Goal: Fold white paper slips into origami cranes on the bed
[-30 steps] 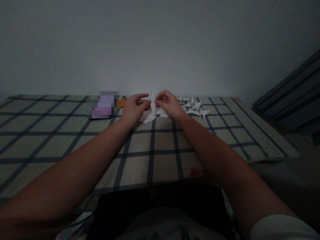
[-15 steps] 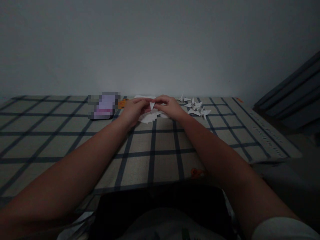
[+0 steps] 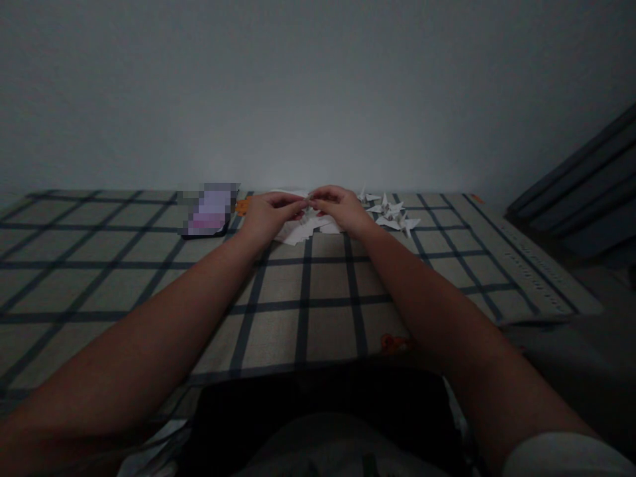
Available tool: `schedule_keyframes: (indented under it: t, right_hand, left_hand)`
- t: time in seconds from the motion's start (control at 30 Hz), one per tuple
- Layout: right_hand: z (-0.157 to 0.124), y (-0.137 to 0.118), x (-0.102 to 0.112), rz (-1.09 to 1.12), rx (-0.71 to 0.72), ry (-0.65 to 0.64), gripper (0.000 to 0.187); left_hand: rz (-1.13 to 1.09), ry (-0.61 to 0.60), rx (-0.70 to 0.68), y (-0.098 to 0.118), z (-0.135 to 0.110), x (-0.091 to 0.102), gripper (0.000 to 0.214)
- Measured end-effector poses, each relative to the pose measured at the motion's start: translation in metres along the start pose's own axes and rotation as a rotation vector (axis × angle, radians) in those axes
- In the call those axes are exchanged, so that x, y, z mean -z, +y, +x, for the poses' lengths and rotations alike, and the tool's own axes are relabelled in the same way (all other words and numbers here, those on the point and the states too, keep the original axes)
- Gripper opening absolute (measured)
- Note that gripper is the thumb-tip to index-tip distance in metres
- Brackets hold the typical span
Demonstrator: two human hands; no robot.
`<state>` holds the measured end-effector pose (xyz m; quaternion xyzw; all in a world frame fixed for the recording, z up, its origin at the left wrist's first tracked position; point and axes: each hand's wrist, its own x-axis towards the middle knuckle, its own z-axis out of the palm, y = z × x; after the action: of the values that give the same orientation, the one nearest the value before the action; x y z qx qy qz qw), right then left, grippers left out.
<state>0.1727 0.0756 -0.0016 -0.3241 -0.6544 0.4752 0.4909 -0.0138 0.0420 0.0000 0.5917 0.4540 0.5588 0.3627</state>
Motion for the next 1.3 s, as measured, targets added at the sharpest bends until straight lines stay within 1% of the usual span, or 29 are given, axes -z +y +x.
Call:
schedule_keyframes:
  t: [0.2, 0.3, 0.4, 0.57, 0.67, 0.77, 0.83, 0.9, 0.97, 1.03, 1.17, 1.3]
  right_hand:
    - [0.0, -0.002, 0.003, -0.004, -0.018, -0.039, 0.01]
    - [0.0, -0.004, 0.003, -0.026, -0.013, -0.03, 0.007]
    - [-0.002, -0.007, 0.002, -0.082, -0.027, -0.018, 0.008]
    - [-0.004, -0.008, 0.0, -0.152, -0.028, 0.006, 0.016]
    - [-0.003, -0.005, -0.002, -0.134, -0.022, 0.019, 0.016]
    - [-0.001, 0.0, -0.005, -0.133, 0.008, 0.024, 0.017]
    - [0.001, 0.003, -0.006, -0.101, 0.037, 0.023, 0.017]
    - [0.002, 0.006, -0.007, -0.041, 0.055, 0.028, 0.023]
    - [0.003, 0.008, -0.008, -0.005, 0.066, 0.034, 0.03]
    - [0.003, 0.01, -0.008, -0.005, 0.074, 0.032, 0.033]
    - [0.004, 0.01, -0.009, 0.029, 0.06, 0.011, 0.033]
    - [0.004, 0.01, -0.01, 0.07, 0.056, -0.006, 0.028]
  left_hand:
    - [-0.037, -0.011, -0.01, -0.001, -0.001, -0.002, 0.03]
    - [-0.033, -0.021, -0.022, -0.003, 0.0, -0.002, 0.031]
    - [0.01, -0.015, -0.038, -0.004, -0.001, -0.001, 0.031]
    - [0.151, 0.016, -0.094, -0.004, -0.002, -0.001, 0.03]
    - [0.208, 0.039, -0.123, -0.004, -0.002, -0.001, 0.029]
    - [0.178, 0.043, -0.14, -0.005, 0.0, -0.003, 0.028]
    - [0.153, 0.031, -0.154, -0.006, 0.001, -0.003, 0.034]
    - [0.15, 0.018, -0.175, -0.006, 0.001, -0.004, 0.039]
    - [0.146, 0.011, -0.189, -0.005, 0.001, -0.005, 0.038]
    - [0.129, 0.013, -0.192, -0.005, 0.0, -0.006, 0.036]
    - [0.117, 0.049, -0.214, -0.004, -0.003, -0.008, 0.04]
    - [0.125, 0.08, -0.247, -0.006, -0.002, -0.009, 0.045]
